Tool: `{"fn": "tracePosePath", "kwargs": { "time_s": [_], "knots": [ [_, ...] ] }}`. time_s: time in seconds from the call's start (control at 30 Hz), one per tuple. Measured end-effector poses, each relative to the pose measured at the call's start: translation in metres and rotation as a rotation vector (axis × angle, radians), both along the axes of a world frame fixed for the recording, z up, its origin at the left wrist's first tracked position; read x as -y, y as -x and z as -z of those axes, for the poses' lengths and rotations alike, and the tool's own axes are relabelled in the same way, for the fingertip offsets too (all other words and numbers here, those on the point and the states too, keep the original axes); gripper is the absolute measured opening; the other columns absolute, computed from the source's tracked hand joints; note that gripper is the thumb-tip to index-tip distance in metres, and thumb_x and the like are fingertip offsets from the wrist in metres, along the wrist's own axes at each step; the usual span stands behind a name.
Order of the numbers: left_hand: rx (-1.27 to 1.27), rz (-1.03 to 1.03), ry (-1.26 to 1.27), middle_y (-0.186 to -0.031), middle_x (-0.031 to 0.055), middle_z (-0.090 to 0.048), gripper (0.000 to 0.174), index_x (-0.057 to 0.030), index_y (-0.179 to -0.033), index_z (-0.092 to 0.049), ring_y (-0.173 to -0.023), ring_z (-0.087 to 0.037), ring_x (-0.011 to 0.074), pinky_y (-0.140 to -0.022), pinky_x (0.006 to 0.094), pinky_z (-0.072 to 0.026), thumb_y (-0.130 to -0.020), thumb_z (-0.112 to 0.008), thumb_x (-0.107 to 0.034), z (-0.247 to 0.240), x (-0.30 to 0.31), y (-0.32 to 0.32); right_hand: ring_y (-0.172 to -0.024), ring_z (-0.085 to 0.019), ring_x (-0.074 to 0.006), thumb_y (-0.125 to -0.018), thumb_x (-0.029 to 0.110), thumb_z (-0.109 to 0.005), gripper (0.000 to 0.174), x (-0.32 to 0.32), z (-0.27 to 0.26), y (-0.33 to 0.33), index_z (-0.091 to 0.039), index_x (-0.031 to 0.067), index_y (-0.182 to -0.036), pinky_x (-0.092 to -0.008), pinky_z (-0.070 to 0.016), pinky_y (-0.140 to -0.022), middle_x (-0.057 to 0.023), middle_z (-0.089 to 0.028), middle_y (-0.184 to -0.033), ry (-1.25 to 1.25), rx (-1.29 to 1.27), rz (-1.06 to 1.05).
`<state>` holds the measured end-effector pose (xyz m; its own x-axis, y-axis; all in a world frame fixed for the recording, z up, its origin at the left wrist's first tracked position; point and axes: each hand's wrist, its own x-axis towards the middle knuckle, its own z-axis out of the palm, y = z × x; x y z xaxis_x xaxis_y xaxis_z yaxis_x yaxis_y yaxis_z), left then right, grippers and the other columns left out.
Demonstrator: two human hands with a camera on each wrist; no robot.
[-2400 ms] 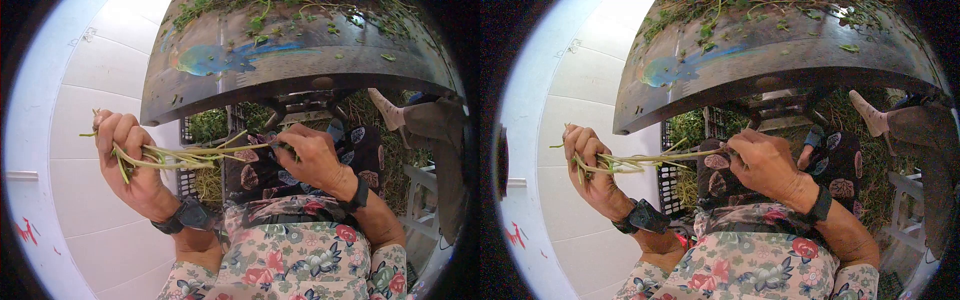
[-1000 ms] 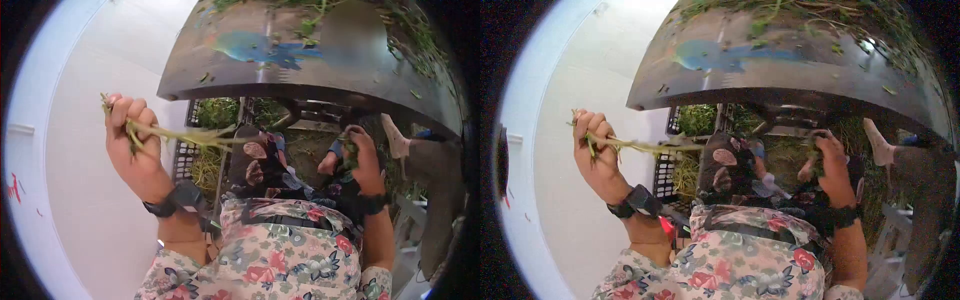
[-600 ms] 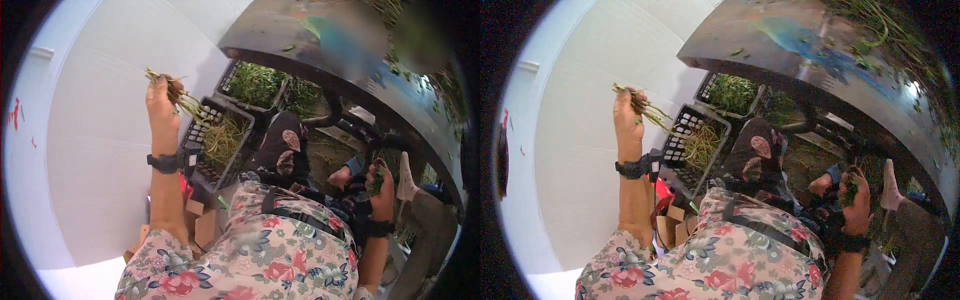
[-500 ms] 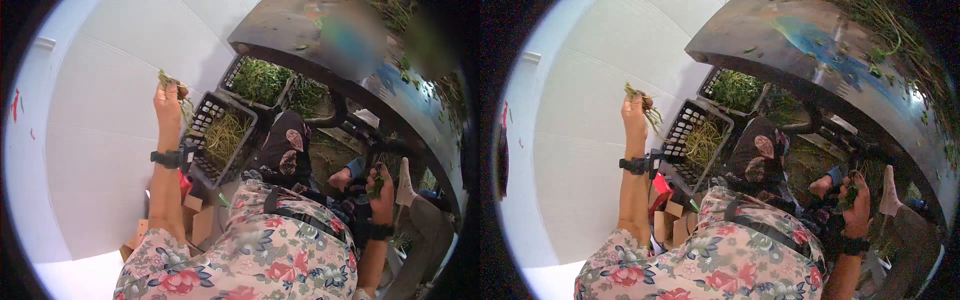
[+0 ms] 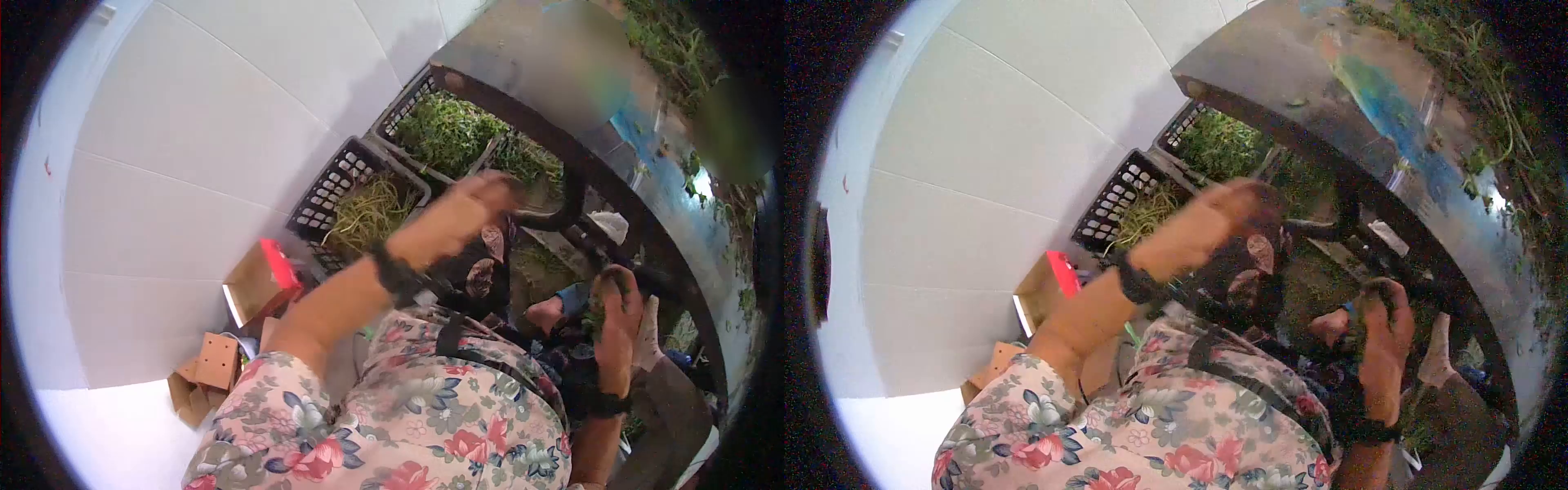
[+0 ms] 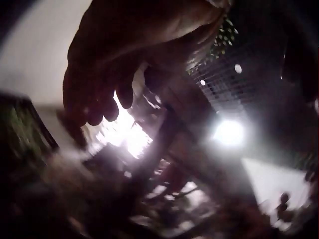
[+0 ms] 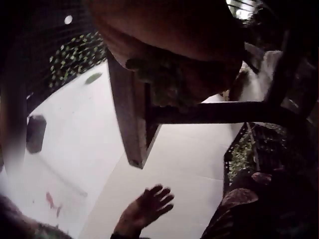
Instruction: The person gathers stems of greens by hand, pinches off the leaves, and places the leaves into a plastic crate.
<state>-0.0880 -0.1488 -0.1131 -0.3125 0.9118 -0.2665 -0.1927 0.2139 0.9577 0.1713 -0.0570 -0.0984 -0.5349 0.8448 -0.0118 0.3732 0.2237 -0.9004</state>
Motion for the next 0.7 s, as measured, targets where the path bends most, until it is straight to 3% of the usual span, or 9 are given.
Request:
{"fn": "tracePosePath", "kwargs": {
  "time_s": [0.03, 0.17, 0.23, 0.33, 0.43, 0.5, 0.53, 0.63, 0.7],
  "knots": [
    [0.273, 0.032, 0.046, -0.096, 0.0090, -0.061, 0.032, -0.0053, -0.107, -0.055, -0.088, -0.057, 0.0232, -0.073, 0.0342, -0.0467, -0.085, -0.055, -0.029, 0.008, -0.018, -0.029, -0.092, -0.052, -0.0142, -0.087, 0.011, -0.051, 0.021, 0.004, -0.018, 0.015, -0.053, 0.0003, -0.106, -0.0254, -0.0417, -0.078, -0.0047, -0.056, -0.091, 0.220, -0.066, 0.056],
    [0.992, 0.137, 0.203, -0.115, 0.0107, -0.051, 0.048, -0.0016, -0.121, -0.038, -0.107, -0.049, 0.0222, -0.086, 0.0334, -0.0423, -0.080, -0.056, -0.018, -0.014, -0.040, -0.090, -0.092, -0.055, -0.0266, -0.079, 0.007, -0.052, 0.024, 0.011, -0.026, 0.041, -0.054, 0.0020, -0.102, -0.0320, -0.0408, -0.085, -0.0139, -0.057, -0.097, -0.138, -0.039, -0.016],
    [0.768, 0.221, 0.106, -0.119, 0.0122, -0.050, 0.062, -0.0033, -0.129, -0.032, -0.110, -0.048, 0.0204, -0.088, 0.0335, -0.0420, -0.075, -0.062, -0.012, -0.020, -0.036, -0.097, -0.100, -0.050, -0.0306, -0.075, 0.013, -0.057, 0.036, 0.009, -0.029, 0.047, -0.051, 0.0016, -0.109, -0.0385, -0.0359, -0.091, -0.0150, -0.054, -0.104, -0.340, 0.118, -0.122],
    [-0.214, 0.260, -0.427, -0.122, 0.0130, -0.047, 0.088, -0.0129, -0.135, -0.026, -0.110, -0.046, 0.0153, -0.088, 0.0354, -0.0427, -0.062, -0.074, -0.006, 0.028, -0.026, -0.091, -0.116, -0.037, -0.0340, -0.072, 0.020, -0.060, 0.053, 0.004, -0.017, 0.045, -0.043, 0.0014, -0.119, -0.0464, -0.0276, -0.099, -0.0156, -0.046, -0.119, -0.765, 0.394, -0.350],
    [-0.150, 0.262, -0.360, -0.130, 0.0124, -0.040, 0.072, -0.0081, -0.134, -0.029, -0.117, -0.042, 0.0168, -0.093, 0.0358, -0.0398, -0.074, -0.068, -0.016, 0.013, -0.016, -0.084, -0.121, -0.033, -0.0348, -0.071, 0.021, -0.062, 0.058, 0.007, -0.013, 0.049, -0.041, 0.0017, -0.122, -0.0458, -0.0256, -0.102, -0.0171, -0.041, -0.126, -0.737, 0.411, -0.360],
    [0.315, 0.049, -0.297, -0.117, 0.0111, -0.050, 0.040, -0.0039, -0.121, -0.043, -0.109, -0.049, 0.0197, -0.091, 0.0362, -0.0415, -0.090, -0.048, -0.028, -0.005, -0.014, -0.095, -0.123, -0.032, -0.0360, -0.071, 0.022, -0.063, 0.061, 0.010, -0.016, 0.053, -0.039, 0.0016, -0.123, -0.0456, -0.0253, -0.102, -0.0176, -0.039, -0.128, -0.594, 0.292, -0.358],
    [0.372, -0.009, -0.183, -0.113, 0.0105, -0.053, 0.035, -0.0042, -0.117, -0.046, -0.107, -0.051, 0.0205, -0.090, 0.0361, -0.0421, -0.092, -0.043, -0.029, -0.007, -0.014, -0.093, -0.124, -0.031, -0.0367, -0.071, 0.023, -0.064, 0.062, 0.011, -0.018, 0.055, -0.039, 0.0015, -0.124, -0.0455, -0.0251, -0.102, -0.0178, -0.039, -0.130, -0.525, 0.232, -0.358],
    [0.082, 0.050, -0.178, -0.098, 0.0085, -0.059, 0.026, -0.0035, -0.108, -0.049, -0.094, -0.056, 0.0195, -0.086, 0.0326, -0.0452, -0.087, -0.050, -0.019, 0.016, -0.010, -0.057, -0.120, -0.037, -0.0383, -0.073, 0.022, -0.064, 0.060, 0.010, -0.018, 0.058, -0.039, 0.0016, -0.123, -0.0438, -0.0305, -0.099, -0.0191, -0.038, -0.130, -0.409, 0.075, -0.343],
    [0.055, 0.085, -0.244, -0.099, 0.0073, -0.060, 0.047, -0.0008, -0.115, -0.045, -0.094, -0.057, 0.0174, -0.087, 0.0294, -0.0452, -0.075, -0.067, -0.005, 0.036, -0.008, -0.025, -0.116, -0.041, -0.0387, -0.074, 0.021, -0.063, 0.055, 0.006, -0.014, 0.053, -0.042, 0.0017, -0.121, -0.0421, -0.0342, -0.097, -0.0199, -0.040, -0.129, -0.279, 0.138, -0.379]
  ]
}}
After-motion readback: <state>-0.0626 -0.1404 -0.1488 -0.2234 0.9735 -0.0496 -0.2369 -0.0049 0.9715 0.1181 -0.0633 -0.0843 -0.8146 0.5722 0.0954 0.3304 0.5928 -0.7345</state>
